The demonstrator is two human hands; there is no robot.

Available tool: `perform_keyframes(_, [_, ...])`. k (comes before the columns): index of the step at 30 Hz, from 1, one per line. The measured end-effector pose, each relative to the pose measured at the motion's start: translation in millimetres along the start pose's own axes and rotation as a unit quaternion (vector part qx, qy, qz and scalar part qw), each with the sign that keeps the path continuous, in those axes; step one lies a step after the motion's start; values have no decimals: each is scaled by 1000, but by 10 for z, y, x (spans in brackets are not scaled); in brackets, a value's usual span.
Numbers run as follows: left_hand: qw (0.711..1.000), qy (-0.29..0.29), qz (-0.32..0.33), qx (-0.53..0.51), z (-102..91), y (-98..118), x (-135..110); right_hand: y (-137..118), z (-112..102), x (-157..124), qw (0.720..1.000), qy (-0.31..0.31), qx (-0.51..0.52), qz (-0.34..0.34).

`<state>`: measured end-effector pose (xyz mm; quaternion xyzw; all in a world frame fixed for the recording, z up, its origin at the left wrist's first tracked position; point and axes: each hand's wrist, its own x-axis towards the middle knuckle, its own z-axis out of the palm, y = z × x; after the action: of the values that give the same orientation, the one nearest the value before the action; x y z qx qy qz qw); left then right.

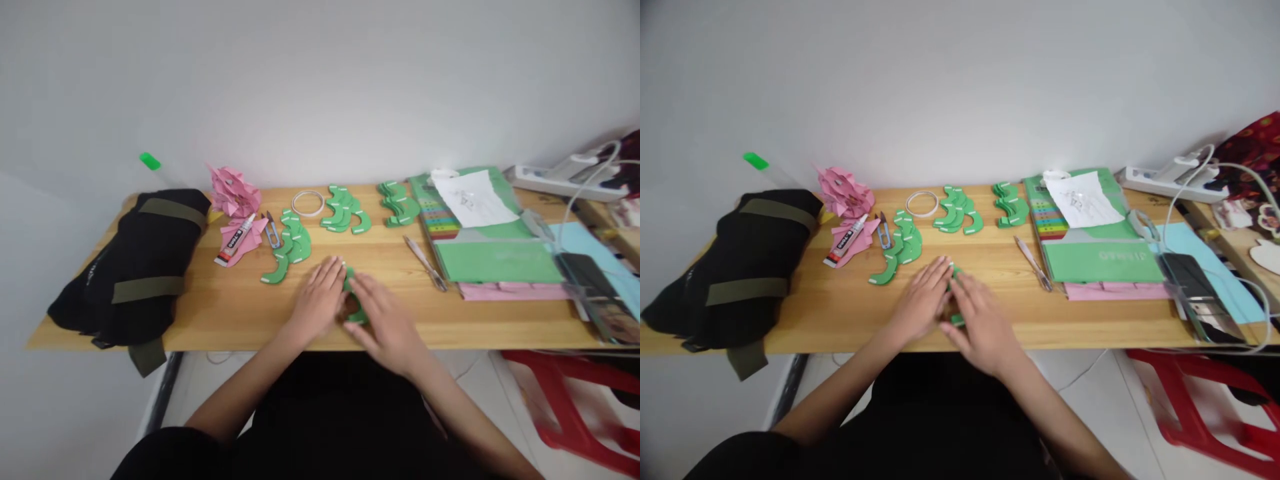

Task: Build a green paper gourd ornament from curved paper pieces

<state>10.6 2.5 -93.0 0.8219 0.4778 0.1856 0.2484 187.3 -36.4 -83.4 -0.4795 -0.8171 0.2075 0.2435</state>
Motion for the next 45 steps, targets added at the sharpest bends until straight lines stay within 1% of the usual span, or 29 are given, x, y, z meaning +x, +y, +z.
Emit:
perform_keyframes(1, [1000, -10, 14, 15, -4, -25, -1, 15, 25, -36, 998, -35, -30, -49])
perform_keyframes(2, [999, -18, 29, 31, -14, -58, 1, 38, 52, -70, 993, -61, -55, -80])
perform_keyframes(3, [998, -23, 44, 47, -29, -97, 5, 72, 83, -100, 990, -68, -79, -99])
perform_keyframes(5, [993, -38, 78, 81, -73, -182, 19, 159, 147, -141, 983, -72, -117, -120])
perform_keyframes(6, [985, -64, 104, 119, -98, -223, 26, 203, 178, -152, 981, -69, -131, -128])
perform_keyframes(7, [979, -77, 121, 146, -124, -259, 31, 241, 205, -157, 978, -66, -143, -136])
perform_keyframes(9, [970, -101, 143, 171, -167, -311, 33, 289, 243, -159, 973, -59, -165, -150])
perform_keyframes(13, [970, -125, 147, 151, -216, -322, 37, 287, 259, -148, 964, -55, -198, -170])
perform_keyframes(16, [976, -125, 131, 117, -238, -280, 81, 278, 268, -138, 961, -51, -208, -173])
perform_keyframes(18, [985, -103, 114, 84, -241, -251, 127, 286, 291, -141, 963, -50, -205, -165])
perform_keyframes(21, [994, -28, 100, 38, -204, -230, 181, 293, 327, -158, 969, -56, -194, -145])
perform_keyframes(22, [995, -15, 94, 31, -182, -229, 187, 287, 332, -164, 971, -61, -187, -139])
perform_keyframes(24, [997, -10, 81, 13, -138, -236, 182, 262, 323, -168, 975, -77, -167, -127])
perform_keyframes(27, [998, -12, 66, -20, -92, -262, 173, 229, 254, -138, 981, -121, -117, -98])
perform_keyframes(29, [997, -9, 63, -38, -77, -286, 186, 230, 171, -100, 982, -155, -70, -81])
perform_keyframes(31, [997, -1, 63, -50, -71, -305, 206, 246, 71, -68, 984, -167, 1, -67])
perform_keyframes(32, [997, 6, 63, -54, -71, -309, 211, 255, 25, -60, 985, -157, 44, -57])
perform_keyframes(34, [996, 22, 63, -58, -80, -299, 202, 265, -42, -69, 989, -100, 111, -9])
perform_keyframes(36, [996, 54, 52, -51, -102, -257, 152, 253, -60, -109, 988, -19, 141, 55])
perform_keyframes(37, [995, 77, 42, -41, -118, -223, 111, 234, -55, -138, 986, 11, 149, 79])
perform_keyframes(38, [995, 96, 31, -26, -136, -181, 60, 206, -44, -169, 983, 28, 159, 89])
perform_keyframes(39, [994, 111, 20, -8, -153, -133, 1, 170, -31, -200, 981, 30, 171, 88])
perform_keyframes(40, [994, 112, 14, 9, -169, -83, -61, 128, -19, -227, 980, 23, 183, 81])
perform_keyframes(43, [997, 54, 7, 49, -195, 51, -236, 1, 3, -275, 978, 0, 200, 59])
perform_keyframes(45, [998, 21, -1, 66, -192, 99, -318, -50, 16, -278, 977, 2, 204, 57])
